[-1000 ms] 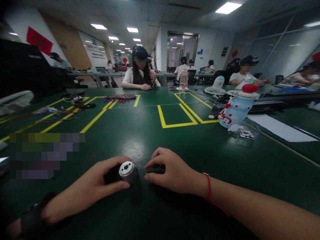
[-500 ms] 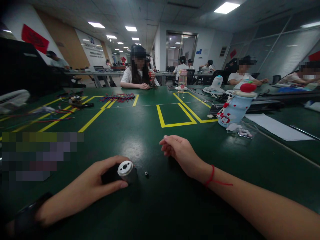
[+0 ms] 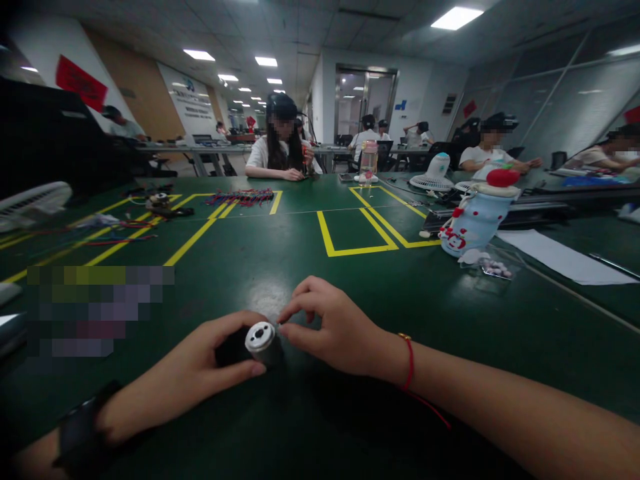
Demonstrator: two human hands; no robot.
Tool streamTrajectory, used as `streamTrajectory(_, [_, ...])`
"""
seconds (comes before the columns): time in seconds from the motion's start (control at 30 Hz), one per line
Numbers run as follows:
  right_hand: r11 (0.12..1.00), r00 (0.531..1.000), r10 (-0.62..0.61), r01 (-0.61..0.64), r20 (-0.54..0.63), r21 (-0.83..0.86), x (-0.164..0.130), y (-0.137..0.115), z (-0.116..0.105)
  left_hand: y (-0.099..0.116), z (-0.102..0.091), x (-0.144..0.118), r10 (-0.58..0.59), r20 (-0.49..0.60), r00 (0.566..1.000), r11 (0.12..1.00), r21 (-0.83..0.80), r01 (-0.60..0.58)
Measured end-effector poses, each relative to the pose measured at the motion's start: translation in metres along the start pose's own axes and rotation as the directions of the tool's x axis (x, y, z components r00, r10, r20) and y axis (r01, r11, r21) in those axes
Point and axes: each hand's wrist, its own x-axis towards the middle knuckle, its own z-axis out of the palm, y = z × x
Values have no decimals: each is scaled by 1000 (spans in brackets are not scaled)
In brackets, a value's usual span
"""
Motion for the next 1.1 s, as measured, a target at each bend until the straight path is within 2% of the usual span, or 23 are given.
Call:
streamTrajectory(0.17, [996, 996, -84, 84, -2, -8, 15, -18, 2, -2, -1, -2, -3, -4, 1000, 1000, 2, 3])
streamTrajectory(0.33, [996, 996, -71, 74, 46, -48, 19, -22, 2, -3, 0, -2, 19, -11, 1000, 1000, -6, -19])
streamTrajectory(0.43, [1000, 1000, 15, -15, 17, 12, 12, -17, -1, -1, -1, -2, 16, -6, 1000, 1000, -6, -16])
streamTrajectory(0.5, [988, 992, 126, -124, -16, 96, 3, -10, -3, -1, -1, -1, 7, 4, 1000, 1000, -2, -7])
streamTrajectory(0.6, [905, 950, 312, -297, 0, 304, -12, 4, -2, -1, -2, -1, 0, 3, 1000, 1000, 3, 0])
streamTrajectory(0.77, [785, 905, 408, -280, -120, 553, -24, 22, 1, -3, -2, -2, 5, -5, 1000, 1000, 14, -5])
streamTrajectory(0.9, [699, 876, 469, -286, -117, 655, -19, 29, -1, -3, -2, -3, -3, -6, 1000, 1000, 21, 3])
streamTrajectory(1.0, [692, 874, 475, -298, -104, 657, -18, 29, -1, -3, -2, -4, -9, -7, 1000, 1000, 27, 10])
streamTrajectory(1.1, [737, 889, 452, -325, -75, 592, -20, 25, -1, -3, -1, -4, -19, -15, 1000, 999, 32, 20])
